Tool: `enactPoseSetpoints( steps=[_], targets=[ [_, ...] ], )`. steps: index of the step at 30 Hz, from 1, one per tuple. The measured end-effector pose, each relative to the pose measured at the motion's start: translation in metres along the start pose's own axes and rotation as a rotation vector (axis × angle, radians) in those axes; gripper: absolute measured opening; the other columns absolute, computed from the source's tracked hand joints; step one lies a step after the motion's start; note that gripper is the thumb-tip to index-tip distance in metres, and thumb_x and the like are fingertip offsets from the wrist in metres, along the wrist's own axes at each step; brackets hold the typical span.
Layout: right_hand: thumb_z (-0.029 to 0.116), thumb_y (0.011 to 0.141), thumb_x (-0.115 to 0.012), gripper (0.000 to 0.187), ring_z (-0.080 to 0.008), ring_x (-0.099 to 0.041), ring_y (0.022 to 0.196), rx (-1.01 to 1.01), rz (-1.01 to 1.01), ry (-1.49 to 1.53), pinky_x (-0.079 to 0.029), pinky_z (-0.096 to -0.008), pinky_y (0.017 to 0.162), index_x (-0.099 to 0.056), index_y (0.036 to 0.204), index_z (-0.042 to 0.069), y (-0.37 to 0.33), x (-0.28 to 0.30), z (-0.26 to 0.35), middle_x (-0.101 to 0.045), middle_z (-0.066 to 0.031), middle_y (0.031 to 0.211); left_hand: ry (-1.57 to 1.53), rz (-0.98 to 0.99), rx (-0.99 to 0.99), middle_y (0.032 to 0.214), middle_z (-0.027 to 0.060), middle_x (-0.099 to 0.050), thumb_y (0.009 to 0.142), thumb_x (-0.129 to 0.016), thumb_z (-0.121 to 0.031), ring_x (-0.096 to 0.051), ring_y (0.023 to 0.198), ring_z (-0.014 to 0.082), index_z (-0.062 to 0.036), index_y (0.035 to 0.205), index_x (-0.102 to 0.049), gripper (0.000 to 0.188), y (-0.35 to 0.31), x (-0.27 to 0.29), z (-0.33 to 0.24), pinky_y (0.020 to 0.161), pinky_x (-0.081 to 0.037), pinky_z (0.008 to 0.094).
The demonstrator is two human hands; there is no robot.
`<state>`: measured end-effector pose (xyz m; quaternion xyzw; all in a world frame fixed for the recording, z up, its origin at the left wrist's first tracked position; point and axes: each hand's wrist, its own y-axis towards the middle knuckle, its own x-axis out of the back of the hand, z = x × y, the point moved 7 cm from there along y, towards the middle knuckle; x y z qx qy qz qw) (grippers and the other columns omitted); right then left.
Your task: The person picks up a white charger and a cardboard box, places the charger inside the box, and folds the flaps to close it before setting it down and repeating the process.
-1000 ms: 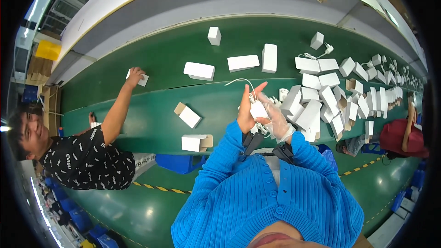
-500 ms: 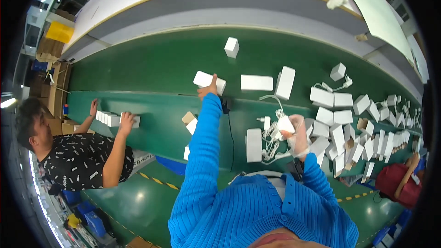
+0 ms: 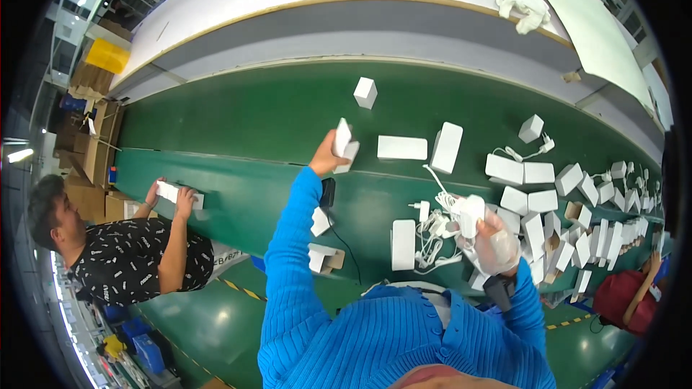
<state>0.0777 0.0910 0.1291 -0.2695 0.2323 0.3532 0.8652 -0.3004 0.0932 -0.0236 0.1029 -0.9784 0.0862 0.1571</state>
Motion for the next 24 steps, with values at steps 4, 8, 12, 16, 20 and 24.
enactPoseSetpoints(
  steps=[4, 8, 12, 16, 20, 24],
  targets=[
    [0.022, 0.085, -0.06, 0.051, -0.0191, -0.058, 0.093, -0.181, 0.114, -0.029, -0.048, -0.0278, 0.07, -0.043, 0.128, 0.0, 0.015, -0.028, 0.025, -0.056, -0.0094, 0.111, -0.111, 0.222, -0.067, 0.126, 0.005, -0.046, 0.062, -0.075, -0.005, -0.042, 0.12, 0.0203, -0.0098, 0.132, -0.037, 0.08, -0.048, -0.025, -0.102, 0.096, -0.039, 0.0356],
    [0.027, 0.089, -0.056, 0.044, -0.015, -0.057, 0.087, -0.277, 0.265, -0.109, -0.048, -0.0241, 0.07, -0.048, 0.12, -0.002, 0.009, -0.057, 0.002, -0.058, -0.0102, 0.107, -0.165, 0.403, -0.05, 0.129, 0.0036, -0.045, 0.06, -0.077, -0.006, -0.039, 0.123, 0.0208, -0.0114, 0.134, -0.036, 0.085, -0.102, -0.067, -0.112, 0.099, -0.036, 0.0349],
    [0.023, 0.082, -0.063, 0.038, -0.0221, -0.061, 0.08, 0.179, 0.259, -0.951, -0.049, -0.0272, 0.07, -0.055, 0.11, -0.001, 0.035, -0.028, -0.008, -0.061, -0.0121, 0.094, -0.033, 0.55, -0.262, 0.131, 0.0057, -0.043, 0.061, -0.08, -0.008, -0.041, 0.122, 0.0209, -0.0126, 0.134, -0.037, 0.085, -0.115, -0.128, -0.139, 0.1, -0.037, 0.038],
    [0.022, 0.076, -0.067, 0.038, -0.03, -0.059, 0.09, 0.09, 0.35, -1.968, -0.048, -0.0352, 0.075, -0.058, 0.107, 0.001, 0.017, -0.038, -0.043, -0.058, -0.0139, 0.1, 0.082, 0.44, -0.43, 0.132, 0.0061, -0.043, 0.059, -0.084, -0.014, -0.043, 0.121, 0.0211, -0.0118, 0.133, -0.038, 0.088, -0.131, -0.18, -0.129, 0.099, -0.038, 0.0379],
    [0.014, 0.07, -0.069, 0.028, -0.0279, -0.059, 0.091, 0.249, 0.289, -1.826, -0.05, -0.0368, 0.075, -0.063, 0.095, 0.004, -0.005, -0.016, -0.037, -0.059, -0.0109, 0.101, -0.21, 0.48, -0.194, 0.13, 0.0065, -0.044, 0.057, -0.086, -0.016, -0.044, 0.118, 0.021, -0.0105, 0.134, -0.037, 0.091, -0.141, -0.221, -0.097, 0.097, -0.039, 0.0374],
    [0.009, 0.067, -0.069, 0.023, -0.0253, -0.06, 0.091, 0.387, 0.279, -1.902, -0.051, -0.035, 0.074, -0.065, 0.09, 0.007, -0.014, -0.022, -0.041, -0.061, -0.0087, 0.097, -0.181, 0.541, -0.186, 0.129, 0.0069, -0.045, 0.057, -0.085, -0.016, -0.045, 0.118, 0.0209, -0.0092, 0.136, -0.035, 0.094, -0.145, -0.232, -0.097, 0.096, -0.04, 0.0373]
  ],
)
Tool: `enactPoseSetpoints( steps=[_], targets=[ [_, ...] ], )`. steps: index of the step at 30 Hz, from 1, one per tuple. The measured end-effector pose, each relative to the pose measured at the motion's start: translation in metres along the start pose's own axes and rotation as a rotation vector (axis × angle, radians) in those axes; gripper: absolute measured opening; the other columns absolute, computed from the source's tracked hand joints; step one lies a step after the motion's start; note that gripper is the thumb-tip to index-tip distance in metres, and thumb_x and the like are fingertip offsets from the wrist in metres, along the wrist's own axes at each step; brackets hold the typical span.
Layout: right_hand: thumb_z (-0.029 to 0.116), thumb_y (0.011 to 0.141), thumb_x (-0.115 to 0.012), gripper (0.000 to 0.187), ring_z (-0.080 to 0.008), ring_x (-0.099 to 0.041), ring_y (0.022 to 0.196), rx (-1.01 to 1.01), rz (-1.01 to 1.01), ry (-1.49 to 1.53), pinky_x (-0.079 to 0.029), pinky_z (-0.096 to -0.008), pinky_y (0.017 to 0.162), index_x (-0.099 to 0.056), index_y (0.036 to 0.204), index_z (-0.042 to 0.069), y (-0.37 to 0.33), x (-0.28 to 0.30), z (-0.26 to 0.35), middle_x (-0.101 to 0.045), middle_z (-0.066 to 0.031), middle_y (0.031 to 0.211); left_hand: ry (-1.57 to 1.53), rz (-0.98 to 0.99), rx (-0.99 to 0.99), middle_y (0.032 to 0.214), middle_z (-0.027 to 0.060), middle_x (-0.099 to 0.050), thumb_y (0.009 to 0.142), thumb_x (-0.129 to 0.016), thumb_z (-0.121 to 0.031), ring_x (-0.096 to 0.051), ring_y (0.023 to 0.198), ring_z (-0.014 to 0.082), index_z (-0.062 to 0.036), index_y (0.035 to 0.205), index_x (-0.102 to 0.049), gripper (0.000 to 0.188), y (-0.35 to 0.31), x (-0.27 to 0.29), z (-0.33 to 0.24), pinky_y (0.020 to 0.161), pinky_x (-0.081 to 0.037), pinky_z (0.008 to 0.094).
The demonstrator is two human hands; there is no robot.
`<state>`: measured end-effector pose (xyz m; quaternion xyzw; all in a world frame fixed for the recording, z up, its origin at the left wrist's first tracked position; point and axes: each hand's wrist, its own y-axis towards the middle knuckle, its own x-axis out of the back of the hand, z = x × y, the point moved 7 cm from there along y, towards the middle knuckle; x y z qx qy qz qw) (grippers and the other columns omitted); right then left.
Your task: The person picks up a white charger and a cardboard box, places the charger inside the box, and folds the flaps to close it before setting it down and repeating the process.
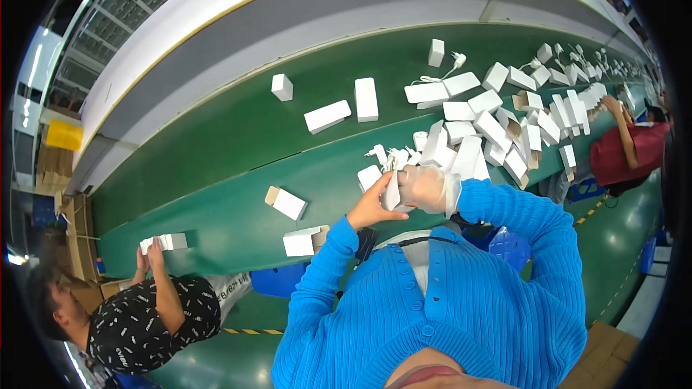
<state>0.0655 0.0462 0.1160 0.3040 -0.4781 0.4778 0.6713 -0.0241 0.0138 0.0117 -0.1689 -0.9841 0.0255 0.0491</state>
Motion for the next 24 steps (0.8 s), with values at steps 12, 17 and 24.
enactPoseSetpoints(
  steps=[12, 17, 24],
  targets=[
    [0.016, 0.075, -0.068, 0.042, -0.0266, -0.056, 0.102, 0.056, -0.391, 0.139, -0.043, -0.0349, 0.089, -0.056, 0.114, 0.003, -0.022, 0.026, -0.014, -0.057, -0.0123, 0.11, -0.465, -0.008, -0.079, 0.125, 0.0095, -0.048, 0.074, -0.075, -0.021, -0.047, 0.115, 0.0191, -0.0075, 0.136, -0.033, 0.076, 0.006, 0.0, -0.017, 0.091, -0.043, 0.0331],
    [0.028, 0.078, -0.07, 0.07, -0.0257, -0.051, 0.111, -0.326, -0.546, 1.331, -0.038, -0.035, 0.097, -0.036, 0.132, 0.0, -0.027, -0.043, -0.019, -0.049, -0.0167, 0.124, -0.86, -0.273, 0.039, 0.128, 0.0077, -0.046, 0.081, -0.067, -0.031, -0.047, 0.115, 0.0188, -0.0053, 0.136, -0.033, 0.07, 0.002, 0.006, 0.006, 0.098, -0.036, 0.034],
    [0.019, 0.076, -0.072, 0.082, -0.0235, -0.048, 0.117, -0.426, -0.738, 1.063, -0.039, -0.0324, 0.096, -0.024, 0.14, 0.005, -0.032, -0.029, -0.017, -0.047, -0.0166, 0.128, 0.98, -0.767, -0.361, 0.105, 0.0008, -0.059, 0.082, -0.062, -0.026, -0.05, 0.103, 0.0201, -0.0092, 0.115, -0.058, 0.038, -0.027, 0.015, -0.125, 0.096, -0.027, 0.0411]
  ],
)
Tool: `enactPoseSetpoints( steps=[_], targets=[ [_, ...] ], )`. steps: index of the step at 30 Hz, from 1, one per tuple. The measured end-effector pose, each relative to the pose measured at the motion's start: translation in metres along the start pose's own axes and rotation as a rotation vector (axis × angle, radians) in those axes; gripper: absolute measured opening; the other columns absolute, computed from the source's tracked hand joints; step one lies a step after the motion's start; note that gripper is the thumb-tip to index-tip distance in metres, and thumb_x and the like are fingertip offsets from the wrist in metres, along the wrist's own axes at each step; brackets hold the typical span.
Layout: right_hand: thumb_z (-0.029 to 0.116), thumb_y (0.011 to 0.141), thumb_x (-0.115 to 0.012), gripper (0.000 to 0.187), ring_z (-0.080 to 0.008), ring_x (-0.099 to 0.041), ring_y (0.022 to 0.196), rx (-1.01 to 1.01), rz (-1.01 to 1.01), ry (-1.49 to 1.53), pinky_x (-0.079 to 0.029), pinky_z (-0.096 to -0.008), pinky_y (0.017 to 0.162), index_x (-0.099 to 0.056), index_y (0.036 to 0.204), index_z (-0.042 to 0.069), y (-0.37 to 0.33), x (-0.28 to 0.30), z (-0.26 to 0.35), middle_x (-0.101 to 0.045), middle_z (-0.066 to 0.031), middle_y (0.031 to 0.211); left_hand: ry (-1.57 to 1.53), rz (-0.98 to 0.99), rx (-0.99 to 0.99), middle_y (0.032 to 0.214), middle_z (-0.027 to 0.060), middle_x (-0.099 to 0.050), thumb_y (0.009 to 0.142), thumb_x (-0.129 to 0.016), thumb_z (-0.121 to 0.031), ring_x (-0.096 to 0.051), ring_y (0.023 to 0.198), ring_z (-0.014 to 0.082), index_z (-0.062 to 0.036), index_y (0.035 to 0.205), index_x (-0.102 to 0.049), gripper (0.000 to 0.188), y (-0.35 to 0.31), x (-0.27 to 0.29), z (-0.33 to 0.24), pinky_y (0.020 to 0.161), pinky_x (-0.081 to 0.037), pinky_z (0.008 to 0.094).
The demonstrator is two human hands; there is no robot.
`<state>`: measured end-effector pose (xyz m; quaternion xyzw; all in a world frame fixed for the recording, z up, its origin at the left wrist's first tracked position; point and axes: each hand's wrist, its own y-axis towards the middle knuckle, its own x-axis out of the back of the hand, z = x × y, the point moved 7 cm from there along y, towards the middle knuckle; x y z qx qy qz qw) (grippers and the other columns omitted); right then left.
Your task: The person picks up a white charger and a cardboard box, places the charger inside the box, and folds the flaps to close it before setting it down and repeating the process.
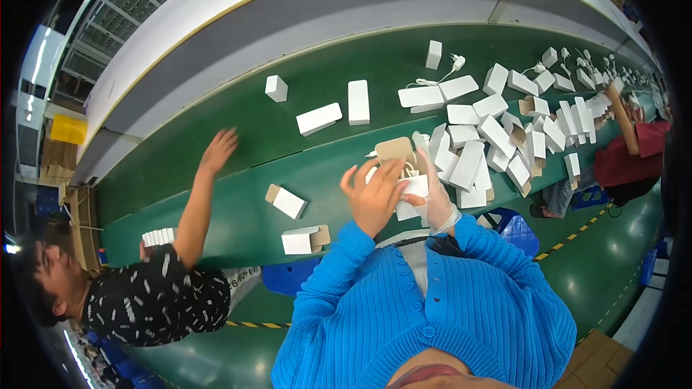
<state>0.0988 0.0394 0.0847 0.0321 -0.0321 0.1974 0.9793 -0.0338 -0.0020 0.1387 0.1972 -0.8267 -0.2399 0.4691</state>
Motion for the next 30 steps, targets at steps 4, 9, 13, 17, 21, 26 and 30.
enactPoseSetpoints(
  steps=[4, 9, 13, 17, 21, 26, 30],
  targets=[
    [0.018, 0.077, -0.071, 0.075, -0.0212, -0.05, 0.114, 0.038, 0.036, -0.161, -0.039, -0.0306, 0.096, -0.03, 0.139, 0.007, -0.002, -0.006, 0.009, -0.049, -0.0136, 0.127, -0.021, 0.112, -0.135, 0.091, -0.0021, -0.061, 0.08, -0.061, -0.018, -0.05, 0.1, 0.0198, -0.0122, 0.098, -0.066, 0.02, 0.008, -0.006, -0.006, 0.094, -0.024, 0.0431],
    [0.013, 0.076, -0.072, 0.064, -0.0196, -0.053, 0.108, -0.031, 0.072, -0.177, -0.042, -0.0292, 0.093, -0.041, 0.132, 0.009, -0.007, -0.01, 0.008, -0.053, -0.0114, 0.121, -0.242, 0.233, -0.066, 0.087, -0.0013, -0.061, 0.08, -0.061, -0.015, -0.052, 0.098, 0.0207, -0.0129, 0.089, -0.068, 0.012, 0.005, -0.012, 0.004, 0.096, -0.023, 0.0446],
    [0.009, 0.074, -0.073, 0.058, -0.018, -0.054, 0.105, 0.009, 0.086, -0.06, -0.043, -0.0281, 0.09, -0.046, 0.126, 0.007, -0.008, -0.009, -0.005, -0.055, -0.0107, 0.116, -0.283, 0.199, -0.082, 0.089, -0.0001, -0.06, 0.079, -0.063, -0.016, -0.051, 0.102, 0.0215, -0.0118, 0.088, -0.068, 0.012, -0.002, -0.008, 0.003, 0.099, -0.022, 0.0451],
    [0.006, 0.074, -0.073, 0.053, -0.0169, -0.055, 0.103, -0.029, -0.04, 0.099, -0.044, -0.0277, 0.088, -0.049, 0.12, 0.007, -0.013, -0.004, 0.0, -0.057, -0.0093, 0.112, -0.284, -0.017, 0.048, 0.102, 0.0047, -0.058, 0.079, -0.064, -0.016, -0.05, 0.108, 0.0231, -0.01, 0.1, -0.064, 0.022, -0.005, 0.011, 0.004, 0.1, -0.026, 0.0429],
    [0.013, 0.075, -0.073, 0.054, -0.0199, -0.054, 0.102, 0.081, -0.013, -0.037, -0.044, -0.0296, 0.088, -0.047, 0.122, 0.007, -0.007, -0.004, 0.011, -0.055, -0.0096, 0.113, -0.712, -0.096, 0.457, 0.119, 0.0093, -0.051, 0.084, -0.062, -0.016, -0.048, 0.114, 0.0233, -0.0089, 0.117, -0.057, 0.035, -0.014, 0.004, 0.024, 0.099, -0.033, 0.0381],
    [0.014, 0.075, -0.074, 0.056, -0.02, -0.054, 0.103, 0.063, 0.043, -0.181, -0.043, -0.0302, 0.089, -0.046, 0.123, 0.006, 0.004, -0.009, 0.014, -0.055, -0.0099, 0.113, -1.164, 0.302, 0.517, 0.127, 0.0105, -0.046, 0.09, -0.055, -0.026, -0.045, 0.116, 0.0213, -0.0049, 0.126, -0.05, 0.042, -0.028, -0.034, 0.028, 0.097, -0.035, 0.0321],
    [0.007, 0.074, -0.073, 0.06, -0.0197, -0.052, 0.111, 0.064, 0.092, -0.151, -0.043, -0.0315, 0.092, -0.042, 0.127, 0.009, 0.008, -0.013, 0.019, -0.055, -0.0117, 0.117, -1.083, 0.413, 0.501, 0.128, 0.0104, -0.045, 0.092, -0.053, -0.029, -0.046, 0.114, 0.0207, -0.0029, 0.126, -0.051, 0.042, -0.032, -0.04, 0.032, 0.097, -0.035, 0.0307]
  ],
)
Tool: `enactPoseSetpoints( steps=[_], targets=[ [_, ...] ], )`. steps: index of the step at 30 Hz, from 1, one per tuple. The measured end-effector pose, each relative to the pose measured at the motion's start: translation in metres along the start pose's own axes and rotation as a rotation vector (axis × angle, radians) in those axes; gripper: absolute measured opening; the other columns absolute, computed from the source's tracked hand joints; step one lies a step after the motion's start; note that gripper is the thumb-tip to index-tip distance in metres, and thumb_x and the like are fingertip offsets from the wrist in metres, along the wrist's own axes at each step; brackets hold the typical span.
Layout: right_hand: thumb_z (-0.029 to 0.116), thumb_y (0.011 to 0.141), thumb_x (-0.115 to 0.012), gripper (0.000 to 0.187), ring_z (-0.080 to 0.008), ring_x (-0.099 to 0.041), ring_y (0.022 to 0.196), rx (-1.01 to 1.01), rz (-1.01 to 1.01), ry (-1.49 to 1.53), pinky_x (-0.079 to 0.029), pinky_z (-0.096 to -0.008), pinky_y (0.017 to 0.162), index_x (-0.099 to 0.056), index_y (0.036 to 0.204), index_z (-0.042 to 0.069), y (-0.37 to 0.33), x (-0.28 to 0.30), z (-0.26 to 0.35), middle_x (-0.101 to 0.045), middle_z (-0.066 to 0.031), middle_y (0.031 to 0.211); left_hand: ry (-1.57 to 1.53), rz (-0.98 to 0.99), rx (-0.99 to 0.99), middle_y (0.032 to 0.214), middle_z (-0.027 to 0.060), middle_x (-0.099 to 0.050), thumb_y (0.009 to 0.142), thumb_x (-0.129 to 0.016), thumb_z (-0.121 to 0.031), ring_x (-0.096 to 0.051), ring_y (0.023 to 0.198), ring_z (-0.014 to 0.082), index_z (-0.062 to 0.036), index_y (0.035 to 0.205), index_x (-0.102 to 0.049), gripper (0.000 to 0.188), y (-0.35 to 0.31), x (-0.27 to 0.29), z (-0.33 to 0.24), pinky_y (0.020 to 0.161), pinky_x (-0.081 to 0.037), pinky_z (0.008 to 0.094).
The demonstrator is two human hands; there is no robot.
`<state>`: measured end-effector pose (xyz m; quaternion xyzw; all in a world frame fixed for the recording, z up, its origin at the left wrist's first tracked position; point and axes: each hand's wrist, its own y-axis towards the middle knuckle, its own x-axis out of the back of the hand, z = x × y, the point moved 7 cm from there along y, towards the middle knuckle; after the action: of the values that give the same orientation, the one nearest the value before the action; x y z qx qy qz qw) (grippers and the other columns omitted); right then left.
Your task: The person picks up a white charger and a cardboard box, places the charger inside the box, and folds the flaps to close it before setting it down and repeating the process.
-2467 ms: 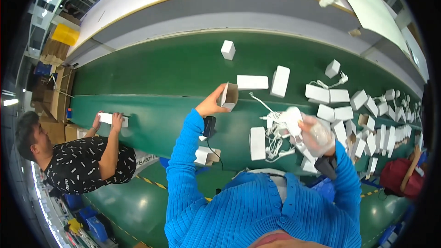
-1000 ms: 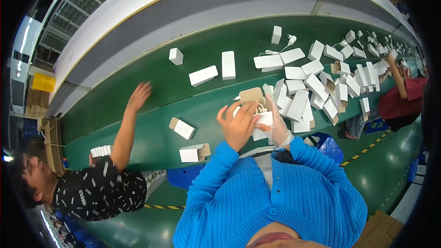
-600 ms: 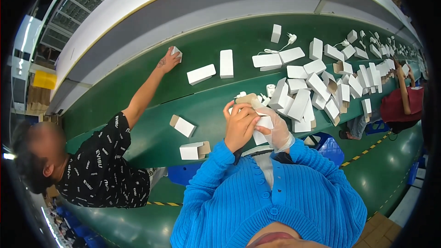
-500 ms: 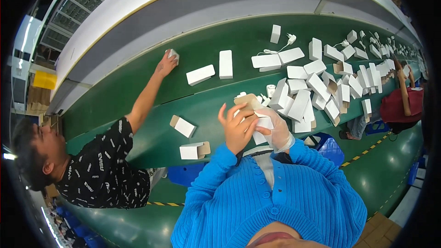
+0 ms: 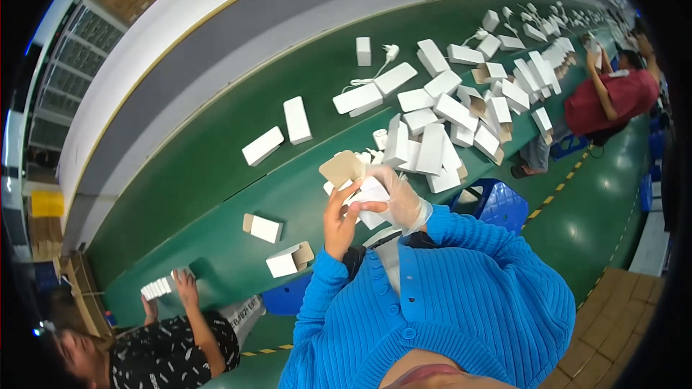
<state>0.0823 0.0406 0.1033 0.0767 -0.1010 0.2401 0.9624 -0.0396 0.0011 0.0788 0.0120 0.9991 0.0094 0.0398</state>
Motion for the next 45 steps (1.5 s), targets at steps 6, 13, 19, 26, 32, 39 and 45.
enactPoseSetpoints(
  steps=[6, 13, 19, 26, 32, 39, 45],
  targets=[
    [0.006, 0.074, -0.073, 0.052, -0.0193, -0.05, 0.111, -0.07, -0.005, 0.409, -0.041, -0.031, 0.093, -0.046, 0.119, 0.009, 0.008, 0.008, -0.007, -0.052, -0.0106, 0.121, 0.348, 0.002, -0.238, 0.126, 0.0114, -0.047, 0.091, -0.054, -0.02, -0.049, 0.11, 0.0209, -0.0023, 0.127, -0.048, 0.04, 0.01, -0.003, -0.005, 0.095, -0.037, 0.0302],
    [0.005, 0.077, -0.071, 0.03, -0.0185, -0.05, 0.109, -0.065, -0.218, 0.403, -0.041, -0.03, 0.093, -0.048, 0.096, 0.007, 0.005, 0.008, -0.036, -0.051, -0.0112, 0.118, 0.139, -0.058, 0.006, 0.128, 0.0141, -0.045, 0.076, -0.07, -0.011, -0.049, 0.112, 0.0254, -0.0035, 0.135, -0.033, 0.069, 0.003, -0.016, 0.01, 0.091, -0.043, 0.0339],
    [0.005, 0.082, -0.065, 0.024, -0.021, -0.052, 0.106, -0.134, -0.004, 0.774, -0.041, -0.0296, 0.093, -0.041, 0.085, 0.006, 0.009, 0.005, -0.012, -0.052, -0.0136, 0.114, 0.294, 0.131, 0.006, 0.125, 0.0194, -0.048, 0.065, -0.079, -0.013, -0.05, 0.114, 0.0308, -0.0062, 0.142, -0.019, 0.098, 0.017, -0.015, 0.034, 0.092, -0.044, 0.0358],
    [0.015, 0.095, -0.045, 0.039, -0.0245, -0.044, 0.12, 0.043, 0.229, -0.033, -0.035, -0.0298, 0.1, -0.04, 0.132, 0.005, 0.013, 0.004, 0.012, -0.045, -0.0184, 0.131, 0.044, 0.021, 0.109, 0.109, 0.0171, -0.058, 0.062, -0.082, -0.011, -0.057, 0.102, 0.0248, -0.0147, 0.145, -0.014, 0.107, 0.011, -0.006, 0.011, 0.085, -0.045, 0.0326],
    [0.027, 0.098, -0.037, 0.05, -0.0231, -0.041, 0.125, -0.009, 0.32, 0.146, -0.03, -0.031, 0.104, -0.025, 0.143, 0.008, 0.009, 0.001, 0.02, -0.04, -0.0157, 0.137, -0.047, -0.02, 0.099, 0.097, 0.0126, -0.062, 0.063, -0.081, -0.011, -0.06, 0.093, 0.0209, -0.0128, 0.145, -0.013, 0.107, 0.006, -0.005, 0.014, 0.082, -0.045, 0.0296],
    [0.026, 0.099, -0.035, 0.049, -0.0218, -0.033, 0.13, -0.136, 0.398, 0.287, -0.024, -0.0318, 0.107, -0.027, 0.142, 0.005, 0.008, -0.003, 0.011, -0.035, -0.0145, 0.141, -0.051, 0.041, 0.126, 0.097, 0.0121, -0.061, 0.068, -0.079, -0.013, -0.059, 0.094, 0.0191, -0.0067, 0.144, -0.016, 0.099, 0.004, -0.002, 0.043, 0.083, -0.044, 0.0301],
    [0.027, 0.099, -0.032, 0.048, -0.022, -0.031, 0.132, -0.091, 0.333, 0.184, -0.023, -0.0322, 0.107, -0.027, 0.141, 0.004, 0.005, -0.006, 0.008, -0.033, -0.0132, 0.143, -0.045, 0.07, 0.131, 0.1, 0.0125, -0.06, 0.069, -0.079, -0.014, -0.059, 0.095, 0.019, -0.0051, 0.143, -0.018, 0.097, 0.001, -0.005, 0.04, 0.084, -0.044, 0.0303]
  ],
)
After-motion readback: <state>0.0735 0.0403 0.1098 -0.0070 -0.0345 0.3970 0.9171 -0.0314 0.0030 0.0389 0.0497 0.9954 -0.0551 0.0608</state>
